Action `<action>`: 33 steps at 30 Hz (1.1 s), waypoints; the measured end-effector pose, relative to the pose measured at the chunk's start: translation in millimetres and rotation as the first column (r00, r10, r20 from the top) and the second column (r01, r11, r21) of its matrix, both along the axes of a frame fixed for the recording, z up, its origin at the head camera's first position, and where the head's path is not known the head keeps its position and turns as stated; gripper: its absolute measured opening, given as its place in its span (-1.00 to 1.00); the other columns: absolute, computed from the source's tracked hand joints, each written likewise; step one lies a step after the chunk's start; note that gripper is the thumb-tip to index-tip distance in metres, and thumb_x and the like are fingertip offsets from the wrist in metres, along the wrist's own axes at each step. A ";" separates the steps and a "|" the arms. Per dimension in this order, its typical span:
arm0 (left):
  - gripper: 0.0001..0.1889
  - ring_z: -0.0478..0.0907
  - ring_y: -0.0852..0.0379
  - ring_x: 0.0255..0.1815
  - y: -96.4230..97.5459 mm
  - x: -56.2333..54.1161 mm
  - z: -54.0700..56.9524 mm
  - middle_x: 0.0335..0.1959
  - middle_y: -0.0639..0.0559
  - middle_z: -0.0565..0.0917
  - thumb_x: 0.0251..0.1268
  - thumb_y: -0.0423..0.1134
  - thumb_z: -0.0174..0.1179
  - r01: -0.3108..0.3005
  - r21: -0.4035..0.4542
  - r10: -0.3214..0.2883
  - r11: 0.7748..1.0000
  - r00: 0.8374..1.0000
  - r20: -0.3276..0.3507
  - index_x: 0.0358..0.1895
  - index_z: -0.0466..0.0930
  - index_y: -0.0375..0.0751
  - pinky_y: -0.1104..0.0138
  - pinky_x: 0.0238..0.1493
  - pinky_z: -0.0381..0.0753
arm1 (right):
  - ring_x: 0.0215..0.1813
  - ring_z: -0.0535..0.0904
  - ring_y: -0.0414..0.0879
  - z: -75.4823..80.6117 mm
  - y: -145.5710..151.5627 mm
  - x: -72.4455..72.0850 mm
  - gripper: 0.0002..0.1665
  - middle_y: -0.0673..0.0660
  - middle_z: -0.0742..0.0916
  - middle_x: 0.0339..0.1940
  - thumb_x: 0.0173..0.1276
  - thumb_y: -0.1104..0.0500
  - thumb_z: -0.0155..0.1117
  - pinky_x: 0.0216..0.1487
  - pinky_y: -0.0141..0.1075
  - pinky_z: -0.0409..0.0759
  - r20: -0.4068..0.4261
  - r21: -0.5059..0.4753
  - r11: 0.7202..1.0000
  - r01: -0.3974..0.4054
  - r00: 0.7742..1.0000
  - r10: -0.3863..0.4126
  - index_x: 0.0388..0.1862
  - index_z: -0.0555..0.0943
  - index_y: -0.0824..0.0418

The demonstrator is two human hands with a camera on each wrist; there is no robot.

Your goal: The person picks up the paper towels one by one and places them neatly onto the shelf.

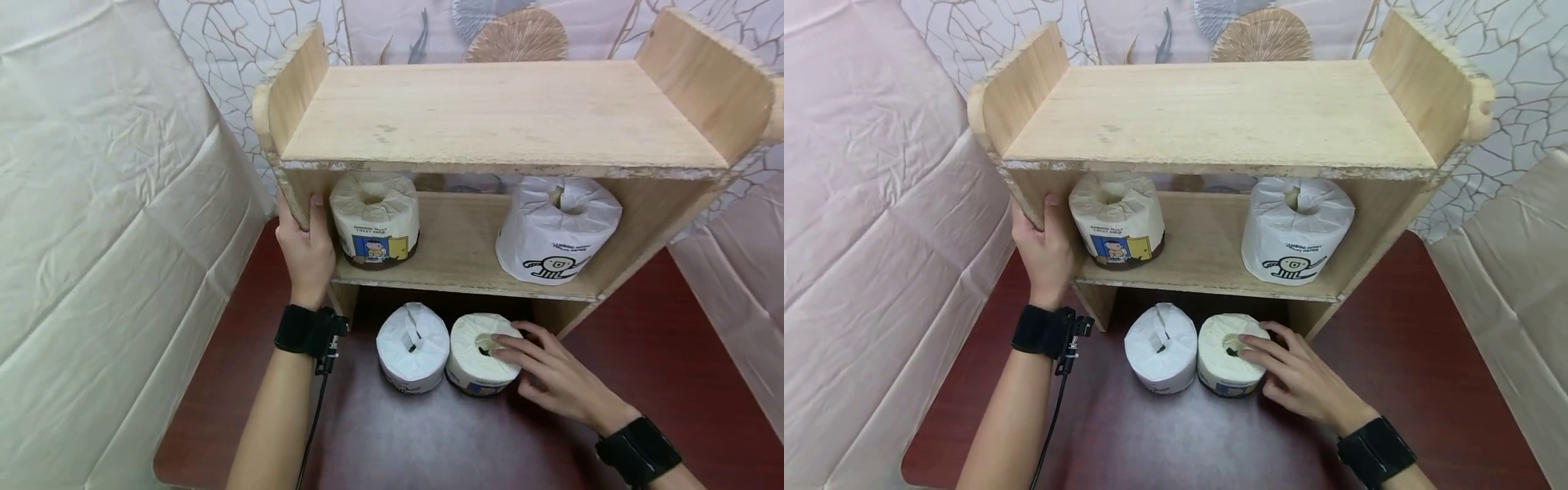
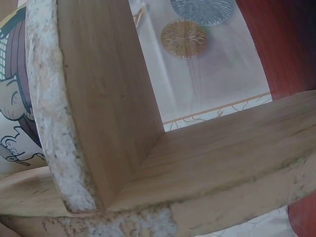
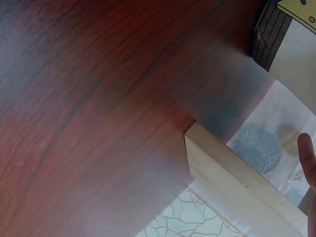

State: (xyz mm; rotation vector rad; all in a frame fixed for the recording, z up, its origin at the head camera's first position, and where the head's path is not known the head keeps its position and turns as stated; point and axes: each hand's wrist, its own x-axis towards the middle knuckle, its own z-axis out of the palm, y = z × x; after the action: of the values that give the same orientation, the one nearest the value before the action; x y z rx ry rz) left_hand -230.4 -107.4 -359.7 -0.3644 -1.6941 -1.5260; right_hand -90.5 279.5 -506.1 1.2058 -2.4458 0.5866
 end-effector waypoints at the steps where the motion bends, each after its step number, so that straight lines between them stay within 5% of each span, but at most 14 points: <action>1: -0.56 0.68 0.03 0.18 0.0 0.3 -0.2 0.16 -0.19 0.72 0.67 -0.26 0.07 -0.002 -0.001 0.002 1.000 1.000 0.003 0.47 0.40 -0.30 0.14 0.18 0.64 | 0.39 0.39 0.30 -0.2 -0.8 -1.0 -0.40 0.10 0.65 0.40 0.24 0.19 0.16 0.60 -0.32 -0.04 -0.014 -0.001 1.000 -0.005 1.000 0.005 0.30 0.67 0.14; 9: -0.54 0.68 0.06 0.20 3.5 -1.3 -3.3 0.18 -0.18 0.71 0.68 -0.22 0.07 0.001 -0.006 -0.001 1.000 1.000 0.011 0.49 0.37 -0.28 0.16 0.19 0.65 | 0.43 0.37 0.27 0.1 -1.2 -0.7 -0.20 0.05 0.65 0.42 0.07 0.23 0.18 0.57 -0.34 -0.01 -0.003 0.028 1.000 0.014 1.000 -0.014 0.41 0.62 0.16; 18: -0.56 0.68 0.05 0.18 3.4 2.1 -7.0 0.15 -0.19 0.70 0.67 -0.24 0.06 0.013 -0.011 -0.013 1.000 0.999 0.044 0.48 0.40 -0.25 0.16 0.17 0.65 | 0.42 0.38 0.13 -4.3 -2.8 3.3 -0.26 -0.07 0.69 0.30 -0.03 0.23 0.32 0.27 -0.39 0.35 0.001 0.050 0.997 0.059 0.998 -0.059 0.27 0.68 0.04; 33: -0.56 0.67 -0.02 0.17 -1.7 -2.9 -1.1 0.15 -0.27 0.68 0.64 -0.33 0.08 -0.010 -0.001 0.010 1.000 0.998 0.056 0.47 0.39 -0.36 0.09 0.17 0.64 | 0.39 0.39 0.14 9.1 -5.3 -4.9 -0.31 -0.08 0.70 0.21 -0.05 0.30 0.37 0.28 -0.48 0.31 0.026 0.023 0.998 0.051 0.998 -0.051 0.19 0.68 0.02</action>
State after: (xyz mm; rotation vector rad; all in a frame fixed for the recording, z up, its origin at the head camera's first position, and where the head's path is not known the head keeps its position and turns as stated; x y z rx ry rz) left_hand -233.3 -109.1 -360.8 -0.3157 -1.7369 -1.5408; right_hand -95.4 274.3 -497.0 1.1478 -2.5035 0.5650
